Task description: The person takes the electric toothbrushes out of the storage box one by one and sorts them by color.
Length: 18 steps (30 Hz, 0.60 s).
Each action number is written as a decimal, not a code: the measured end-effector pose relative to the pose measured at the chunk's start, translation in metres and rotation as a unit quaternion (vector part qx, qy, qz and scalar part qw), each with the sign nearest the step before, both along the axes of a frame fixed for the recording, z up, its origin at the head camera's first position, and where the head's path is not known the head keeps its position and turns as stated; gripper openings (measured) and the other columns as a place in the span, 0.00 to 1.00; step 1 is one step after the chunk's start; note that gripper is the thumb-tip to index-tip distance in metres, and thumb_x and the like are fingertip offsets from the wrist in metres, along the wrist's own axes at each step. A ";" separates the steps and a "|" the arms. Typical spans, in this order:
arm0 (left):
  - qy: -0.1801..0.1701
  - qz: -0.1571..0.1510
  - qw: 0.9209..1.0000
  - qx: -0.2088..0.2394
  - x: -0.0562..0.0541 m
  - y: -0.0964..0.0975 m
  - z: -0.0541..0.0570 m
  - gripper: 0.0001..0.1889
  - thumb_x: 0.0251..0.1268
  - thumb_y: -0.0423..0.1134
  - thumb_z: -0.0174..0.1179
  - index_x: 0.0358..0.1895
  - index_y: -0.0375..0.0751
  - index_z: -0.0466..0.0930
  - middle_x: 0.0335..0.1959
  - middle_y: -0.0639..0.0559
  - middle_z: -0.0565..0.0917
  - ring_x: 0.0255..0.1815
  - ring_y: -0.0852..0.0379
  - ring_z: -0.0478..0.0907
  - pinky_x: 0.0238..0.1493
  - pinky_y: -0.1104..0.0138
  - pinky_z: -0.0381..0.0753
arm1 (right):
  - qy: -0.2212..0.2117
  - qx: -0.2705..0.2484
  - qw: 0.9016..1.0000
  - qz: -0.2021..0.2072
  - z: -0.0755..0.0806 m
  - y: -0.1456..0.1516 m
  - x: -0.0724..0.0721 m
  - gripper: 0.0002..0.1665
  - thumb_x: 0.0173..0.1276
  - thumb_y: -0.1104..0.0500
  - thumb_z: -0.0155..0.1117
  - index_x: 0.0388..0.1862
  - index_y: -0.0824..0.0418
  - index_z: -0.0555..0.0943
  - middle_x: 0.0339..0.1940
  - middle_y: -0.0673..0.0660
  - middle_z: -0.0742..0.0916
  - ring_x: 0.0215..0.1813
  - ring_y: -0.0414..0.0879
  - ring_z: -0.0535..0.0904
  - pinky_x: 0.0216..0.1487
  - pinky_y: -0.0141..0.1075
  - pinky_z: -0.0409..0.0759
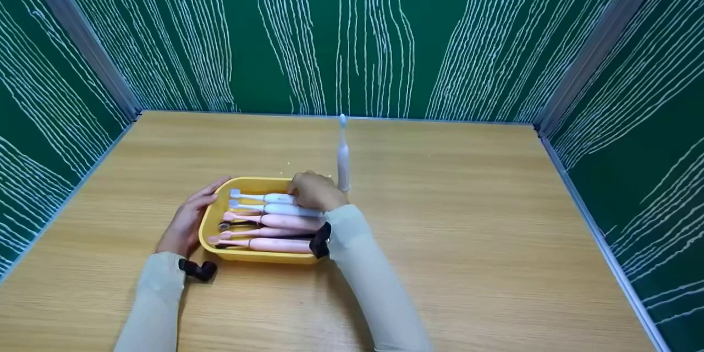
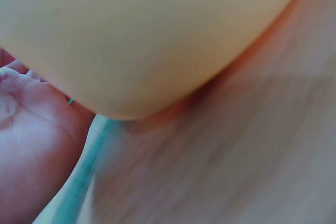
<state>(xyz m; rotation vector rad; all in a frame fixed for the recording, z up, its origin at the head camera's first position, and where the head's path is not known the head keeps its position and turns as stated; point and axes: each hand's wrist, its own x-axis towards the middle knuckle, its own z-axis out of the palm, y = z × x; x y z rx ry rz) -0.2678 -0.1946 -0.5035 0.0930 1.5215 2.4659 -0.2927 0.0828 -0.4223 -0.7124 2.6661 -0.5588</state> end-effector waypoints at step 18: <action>0.000 -0.006 1.000 0.011 0.001 -0.002 -0.001 0.28 0.72 0.28 0.36 0.74 0.32 0.52 0.77 0.41 0.55 0.76 0.48 0.52 0.77 0.59 0.53 | 0.026 -0.010 1.000 0.015 0.004 0.004 0.003 0.15 0.66 0.64 0.62 0.51 0.55 0.86 0.49 0.55 0.87 0.44 0.48 0.79 0.56 0.41 0.81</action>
